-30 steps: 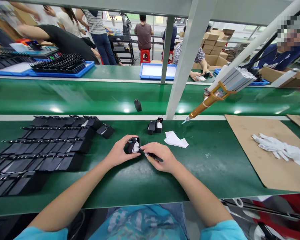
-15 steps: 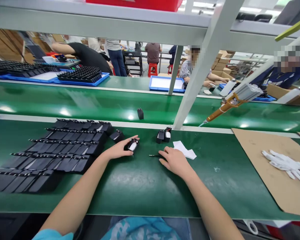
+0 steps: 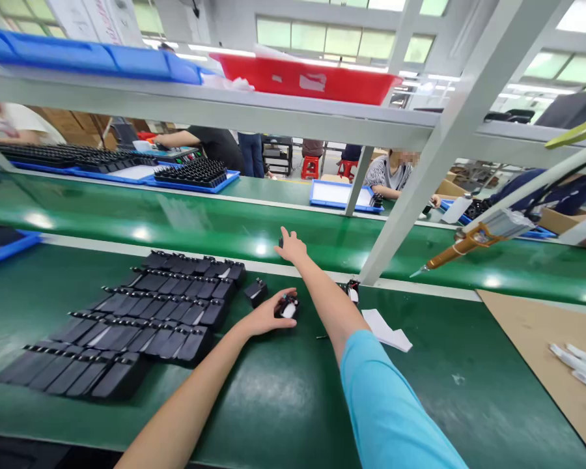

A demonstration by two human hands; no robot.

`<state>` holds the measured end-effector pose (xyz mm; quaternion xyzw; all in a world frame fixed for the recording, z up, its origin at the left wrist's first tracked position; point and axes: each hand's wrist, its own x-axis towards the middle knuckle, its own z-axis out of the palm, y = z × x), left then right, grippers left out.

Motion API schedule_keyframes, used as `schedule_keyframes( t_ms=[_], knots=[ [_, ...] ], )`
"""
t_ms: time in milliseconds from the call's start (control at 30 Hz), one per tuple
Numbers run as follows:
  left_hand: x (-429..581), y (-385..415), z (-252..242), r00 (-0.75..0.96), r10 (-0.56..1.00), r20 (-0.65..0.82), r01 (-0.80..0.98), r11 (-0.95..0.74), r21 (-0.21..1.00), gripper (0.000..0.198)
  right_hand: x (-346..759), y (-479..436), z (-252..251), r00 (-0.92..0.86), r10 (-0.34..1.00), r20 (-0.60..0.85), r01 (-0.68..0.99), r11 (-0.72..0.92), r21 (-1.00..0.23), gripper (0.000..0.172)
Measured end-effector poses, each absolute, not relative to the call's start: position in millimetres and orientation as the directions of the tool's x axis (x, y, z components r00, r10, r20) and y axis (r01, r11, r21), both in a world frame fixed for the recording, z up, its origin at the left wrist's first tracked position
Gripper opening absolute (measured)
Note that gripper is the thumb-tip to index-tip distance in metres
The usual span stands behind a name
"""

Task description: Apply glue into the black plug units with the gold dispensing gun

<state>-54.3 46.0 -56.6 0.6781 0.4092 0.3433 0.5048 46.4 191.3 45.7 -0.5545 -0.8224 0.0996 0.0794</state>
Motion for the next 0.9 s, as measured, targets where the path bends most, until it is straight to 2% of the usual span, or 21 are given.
schedule_keyframes(
  t_ms=[133, 300, 467, 667, 733, 800, 867, 900],
  knots=[
    [-53.3, 50.6, -60.4, 0.424, 0.903, 0.067, 0.148, -0.142, 0.979, 0.075, 33.5, 200.0, 42.4, -0.414, 0.91, -0.022, 0.887, 0.398, -0.235, 0.036],
    [-61.3, 56.6, -51.3, 0.439, 0.897, 0.043, 0.042, -0.068, 0.997, 0.068, 72.7, 169.8, 54.2, -0.474, 0.879, -0.053, 0.866, 0.454, -0.211, 0.037],
    [-73.4, 53.9, -37.8, 0.509, 0.861, 0.01, 0.156, -0.104, 0.982, 0.052, 128.3, 92.4, 54.7, -0.464, 0.886, -0.027, 0.874, 0.452, -0.179, 0.039],
    [-57.6, 41.0, -31.4, 0.3, 0.94, 0.161, 0.328, -0.26, 0.908, 0.038, 157.8, 20.0, 31.6, -0.43, 0.903, 0.022, 0.875, 0.422, -0.236, 0.04],
    [-53.7, 37.7, -29.1, 0.302, 0.93, 0.209, 0.412, -0.325, 0.851, 0.034, 171.5, 7.8, 32.9, -0.411, 0.906, 0.102, 0.844, 0.42, -0.334, 0.043],
    [-54.2, 35.0, -25.1, 0.325, 0.913, 0.245, 0.495, -0.385, 0.779, 0.037, 193.2, -1.1, 39.4, -0.324, 0.905, 0.275, 0.747, 0.424, -0.513, 0.04],
    [-57.9, 32.2, -19.1, 0.377, 0.888, 0.261, 0.546, -0.441, 0.712, 0.042, 221.2, -7.0, 48.1, -0.124, 0.868, 0.482, 0.616, 0.448, -0.648, 0.031],
    [-60.3, 30.7, -15.6, 0.409, 0.875, 0.26, 0.563, -0.465, 0.683, 0.044, 236.5, -8.7, 52.3, -0.004, 0.819, 0.574, 0.571, 0.473, -0.67, 0.027]
  ],
)
